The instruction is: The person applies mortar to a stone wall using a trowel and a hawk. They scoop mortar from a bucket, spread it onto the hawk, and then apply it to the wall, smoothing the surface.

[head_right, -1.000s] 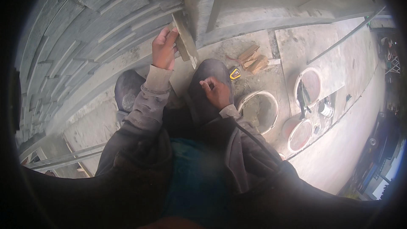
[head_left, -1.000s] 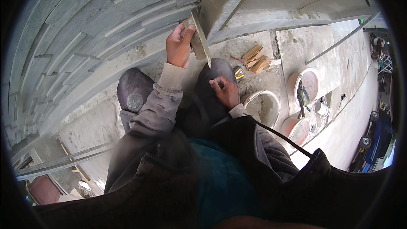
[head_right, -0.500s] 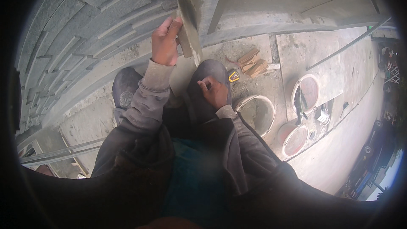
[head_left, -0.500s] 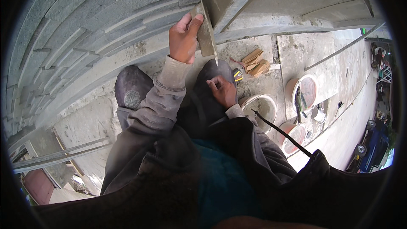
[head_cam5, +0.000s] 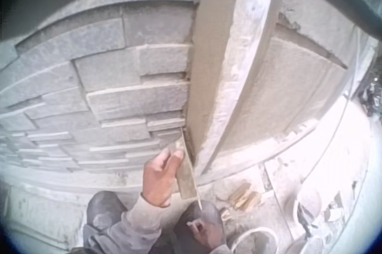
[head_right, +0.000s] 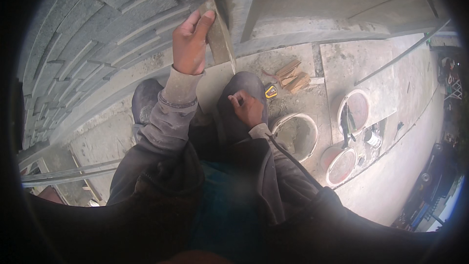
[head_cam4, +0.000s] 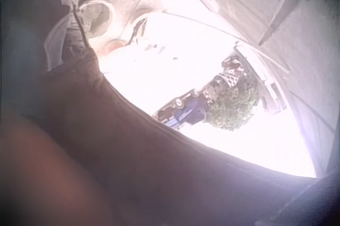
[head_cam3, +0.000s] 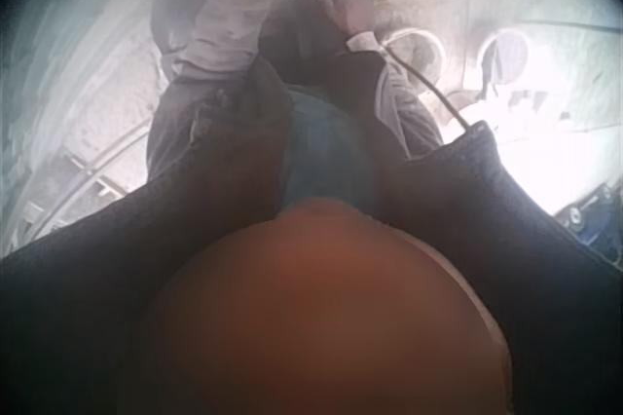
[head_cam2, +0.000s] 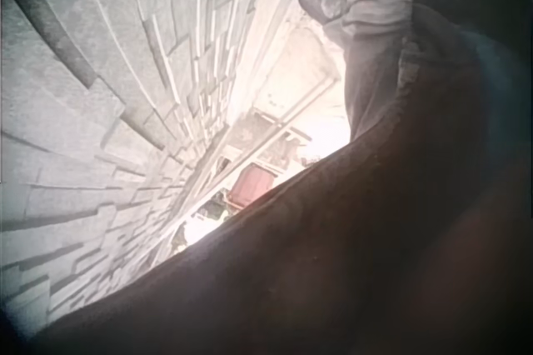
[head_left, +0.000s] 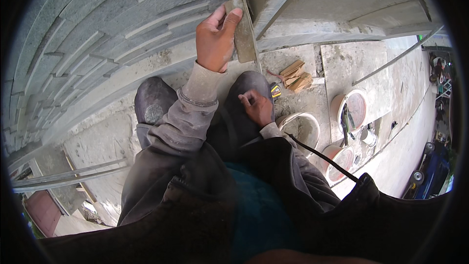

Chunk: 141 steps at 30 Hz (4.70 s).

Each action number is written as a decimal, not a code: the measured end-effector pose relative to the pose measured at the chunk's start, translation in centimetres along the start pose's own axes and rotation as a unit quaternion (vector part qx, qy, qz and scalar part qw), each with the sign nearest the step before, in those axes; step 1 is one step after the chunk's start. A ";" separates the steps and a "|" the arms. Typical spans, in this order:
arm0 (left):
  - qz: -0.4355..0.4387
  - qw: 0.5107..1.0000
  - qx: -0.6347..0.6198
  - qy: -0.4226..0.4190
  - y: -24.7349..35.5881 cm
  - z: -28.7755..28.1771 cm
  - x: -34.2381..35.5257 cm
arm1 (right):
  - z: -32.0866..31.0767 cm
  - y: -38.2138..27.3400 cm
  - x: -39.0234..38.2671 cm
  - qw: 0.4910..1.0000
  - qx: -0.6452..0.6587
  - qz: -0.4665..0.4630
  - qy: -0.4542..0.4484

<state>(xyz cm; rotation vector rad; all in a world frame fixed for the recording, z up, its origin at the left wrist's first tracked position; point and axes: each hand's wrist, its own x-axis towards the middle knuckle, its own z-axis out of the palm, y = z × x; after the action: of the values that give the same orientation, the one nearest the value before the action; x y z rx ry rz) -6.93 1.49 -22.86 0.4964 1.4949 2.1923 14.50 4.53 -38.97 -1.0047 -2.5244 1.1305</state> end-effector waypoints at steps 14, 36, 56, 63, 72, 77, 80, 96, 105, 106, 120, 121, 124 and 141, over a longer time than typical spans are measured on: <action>0.128 0.979 -0.037 -0.152 1.8 -2.3 -2.3 | 0.0 0.1 -0.3 1.000 0.015 -0.021 0.003; 0.097 0.983 0.045 -0.150 -3.5 -4.8 3.8 | 0.0 0.4 0.1 1.000 0.018 -0.004 0.002; 0.147 0.976 0.022 -0.157 0.5 -4.5 3.7 | -0.3 0.0 0.2 1.000 0.014 -0.016 -0.003; 0.159 0.980 0.061 -0.104 -0.4 -1.8 1.9 | 0.0 0.0 0.1 1.000 0.006 -0.028 0.003; 0.155 0.979 -0.018 -0.132 0.2 -3.9 -1.4 | -0.5 -0.5 0.0 1.000 0.010 0.012 -0.024; 0.175 0.973 0.025 -0.149 -0.2 -4.3 2.5 | -0.3 0.1 0.2 1.000 0.013 -0.002 -0.012; 0.189 0.971 0.045 -0.142 -0.1 -3.8 3.8 | -0.3 0.2 0.2 1.000 0.015 -0.003 -0.003; 0.151 0.970 0.003 -0.190 1.5 -4.4 -0.8 | -0.3 0.1 0.1 1.000 0.008 -0.011 -0.013; 0.227 0.965 0.025 -0.129 4.5 -0.8 3.7 | -0.4 -0.1 0.2 1.000 0.014 -0.008 -0.012; 0.235 0.964 0.051 -0.113 4.5 -0.4 3.6 | -0.3 0.0 0.2 1.000 0.014 -0.010 -0.010; 0.258 0.958 0.061 -0.107 5.7 -1.8 1.0 | -0.4 -0.2 0.1 0.999 0.023 0.000 -0.021; 0.269 0.955 0.065 -0.110 5.6 -1.8 2.3 | -0.5 -0.1 0.2 1.000 0.022 0.001 -0.020; 0.295 0.943 0.100 -0.115 5.5 -1.4 4.2 | -0.4 0.1 0.1 1.000 0.021 0.004 -0.017; 0.255 0.957 0.028 -0.132 6.7 -1.3 -0.7 | -0.5 -0.1 -0.2 0.999 0.028 -0.020 -0.006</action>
<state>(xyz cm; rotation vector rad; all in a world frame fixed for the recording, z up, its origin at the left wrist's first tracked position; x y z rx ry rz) -8.08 -2.04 -17.11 1.2613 1.3950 2.3287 14.80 4.67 -38.60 -0.9332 -2.4956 1.1908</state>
